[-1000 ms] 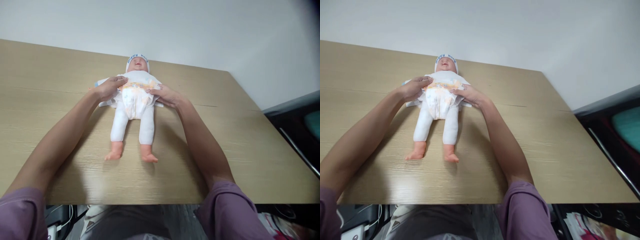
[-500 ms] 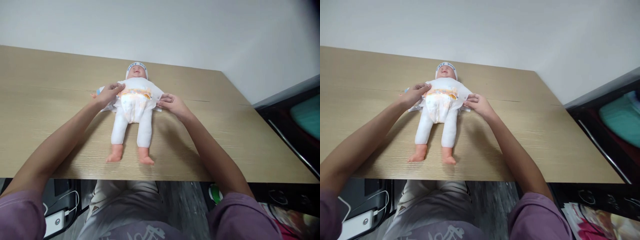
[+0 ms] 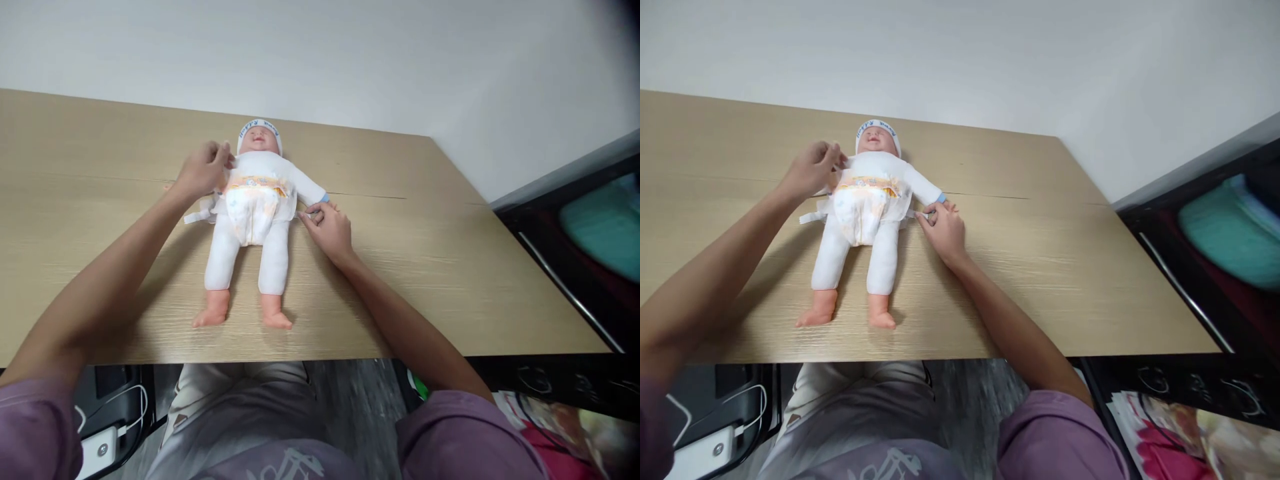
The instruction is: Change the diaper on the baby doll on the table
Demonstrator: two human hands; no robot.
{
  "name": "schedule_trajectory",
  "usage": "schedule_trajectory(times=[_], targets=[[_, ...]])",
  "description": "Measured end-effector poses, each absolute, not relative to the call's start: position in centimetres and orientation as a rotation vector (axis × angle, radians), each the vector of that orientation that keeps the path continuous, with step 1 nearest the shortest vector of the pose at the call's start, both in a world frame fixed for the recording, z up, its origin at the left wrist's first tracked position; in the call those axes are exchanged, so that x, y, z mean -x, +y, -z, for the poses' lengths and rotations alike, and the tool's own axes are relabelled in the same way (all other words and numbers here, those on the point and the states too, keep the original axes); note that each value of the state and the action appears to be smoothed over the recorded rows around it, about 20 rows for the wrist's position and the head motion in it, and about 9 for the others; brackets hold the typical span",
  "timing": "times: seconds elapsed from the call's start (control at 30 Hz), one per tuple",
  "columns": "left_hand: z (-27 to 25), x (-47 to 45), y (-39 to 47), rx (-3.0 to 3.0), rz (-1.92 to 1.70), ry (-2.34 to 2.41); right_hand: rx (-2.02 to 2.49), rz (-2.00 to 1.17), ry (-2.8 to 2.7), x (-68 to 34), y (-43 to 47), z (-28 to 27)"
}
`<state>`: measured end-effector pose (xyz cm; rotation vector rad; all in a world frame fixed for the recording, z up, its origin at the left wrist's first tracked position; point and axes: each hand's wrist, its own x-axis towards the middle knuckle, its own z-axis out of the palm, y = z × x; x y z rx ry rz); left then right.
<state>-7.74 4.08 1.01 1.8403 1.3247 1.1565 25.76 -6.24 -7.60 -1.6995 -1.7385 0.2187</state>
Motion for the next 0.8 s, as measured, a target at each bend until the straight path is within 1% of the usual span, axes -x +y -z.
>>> schedule_trajectory(times=[0.07,0.13,0.2,0.27,0.33,0.4,0.47,0.63,0.8], targets=[[-2.5,6.2,3.3,-2.024,-1.247,1.41,1.722,-0.225,-1.734,-25.6,-6.1,7.6],[-3.6,4.3,2.1,-2.271,-1.262,1.333,1.747,-0.262,-1.725,-25.6,-6.1,7.5],[-3.9,2.3,0.8,-2.479,-1.15,1.137,1.783,-0.319,-1.716,-25.5,-6.1,7.1],[-3.3,0.7,-0.2,-2.601,-0.964,1.025,1.84,-0.378,-1.703,-25.4,-6.2,6.7],[-2.3,-0.2,-0.8,-2.657,-0.83,1.032,1.888,-0.461,-1.712,-25.4,-6.3,6.2],[-1.4,-0.5,-1.1,-2.682,-0.786,1.076,1.885,-0.568,-1.725,-25.5,-6.5,5.8],[-0.9,-0.4,-1.2,-2.69,-0.786,1.112,1.798,-0.701,-1.707,-25.9,-6.6,5.5],[-1.0,-0.4,-1.2,-2.688,-0.758,1.161,1.372,-1.065,-1.487,-26.9,-6.3,4.3],[-1.4,-0.7,-1.5,-2.693,-0.695,1.207,1.248,-1.121,-1.449,-25.2,-4.3,2.3]])
